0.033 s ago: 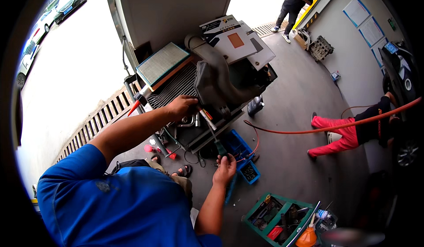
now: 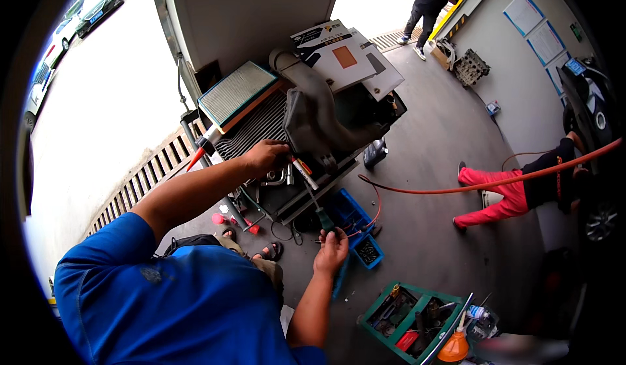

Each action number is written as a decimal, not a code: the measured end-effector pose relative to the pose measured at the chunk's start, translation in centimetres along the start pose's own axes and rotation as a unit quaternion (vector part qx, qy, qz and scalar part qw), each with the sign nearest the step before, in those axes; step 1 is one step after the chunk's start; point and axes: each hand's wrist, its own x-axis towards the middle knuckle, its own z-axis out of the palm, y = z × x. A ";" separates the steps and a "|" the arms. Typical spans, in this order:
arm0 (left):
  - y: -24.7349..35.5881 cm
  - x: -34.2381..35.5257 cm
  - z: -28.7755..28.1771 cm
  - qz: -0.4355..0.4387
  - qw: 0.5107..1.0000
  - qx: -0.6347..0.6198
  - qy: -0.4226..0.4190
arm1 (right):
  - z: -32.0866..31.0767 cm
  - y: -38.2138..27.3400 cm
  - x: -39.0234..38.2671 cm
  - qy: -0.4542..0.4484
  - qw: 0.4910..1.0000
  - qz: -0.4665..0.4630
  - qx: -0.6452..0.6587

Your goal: The person removes screws and clips from a car's front grille and bumper using a screwdriver and by hand, then handles various detached plastic parts.

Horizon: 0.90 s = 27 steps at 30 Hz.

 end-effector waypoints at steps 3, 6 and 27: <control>-0.8 -0.2 -0.4 -0.017 1.000 0.003 0.001 | -0.3 -0.8 -2.1 0.014 0.999 -0.006 0.033; -0.1 -2.0 -1.0 -0.022 0.997 -0.038 -0.065 | -0.2 -1.0 -3.8 0.024 0.992 0.013 0.126; 0.9 -20.1 -11.5 -0.232 0.867 0.091 -0.431 | 19.2 16.3 -35.0 0.122 0.951 -0.086 0.272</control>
